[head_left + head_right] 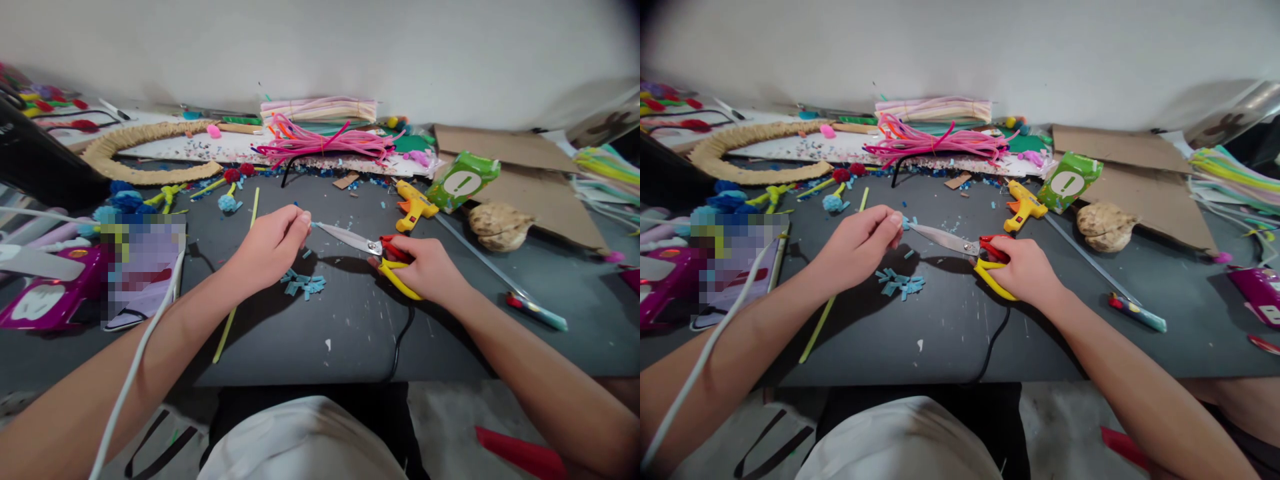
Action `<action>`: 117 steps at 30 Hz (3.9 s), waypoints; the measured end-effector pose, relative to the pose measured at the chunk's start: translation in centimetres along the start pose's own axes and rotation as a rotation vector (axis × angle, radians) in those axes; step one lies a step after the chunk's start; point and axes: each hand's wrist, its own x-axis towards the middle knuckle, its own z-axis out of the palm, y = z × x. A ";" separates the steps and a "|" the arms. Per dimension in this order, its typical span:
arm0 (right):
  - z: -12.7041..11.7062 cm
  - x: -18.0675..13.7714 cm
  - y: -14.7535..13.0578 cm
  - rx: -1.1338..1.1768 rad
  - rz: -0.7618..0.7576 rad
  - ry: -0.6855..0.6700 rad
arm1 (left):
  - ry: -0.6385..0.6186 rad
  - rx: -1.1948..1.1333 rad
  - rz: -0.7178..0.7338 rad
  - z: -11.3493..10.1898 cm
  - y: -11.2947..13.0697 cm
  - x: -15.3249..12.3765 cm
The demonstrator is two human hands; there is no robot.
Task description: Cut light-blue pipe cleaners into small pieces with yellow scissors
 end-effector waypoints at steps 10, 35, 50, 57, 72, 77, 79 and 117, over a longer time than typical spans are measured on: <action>0.0 -0.2 -0.4 0.086 0.062 0.018 | 0.003 -0.049 0.010 0.2 -0.1 0.0; 0.0 -0.1 0.0 0.063 0.051 0.044 | 0.005 -0.091 -0.028 0.2 0.1 -0.2; 0.0 0.0 0.0 0.029 0.013 0.007 | -0.001 -0.088 -0.033 0.3 0.0 -0.1; 0.1 0.0 0.1 0.055 0.035 0.051 | 0.008 -0.059 -0.054 0.2 0.0 -0.1; 0.0 -0.1 -0.1 0.049 0.049 -0.011 | 0.019 -0.091 -0.016 0.3 0.1 -0.1; -0.1 -0.1 -0.2 0.058 0.043 -0.009 | 0.041 -0.062 -0.008 0.2 0.2 -0.2; -0.1 -0.2 -0.2 0.059 0.040 -0.004 | 0.038 -0.054 -0.010 0.2 0.2 -0.2; 0.0 -0.2 -0.4 0.079 0.045 0.031 | 0.035 -0.080 -0.029 0.2 0.2 -0.1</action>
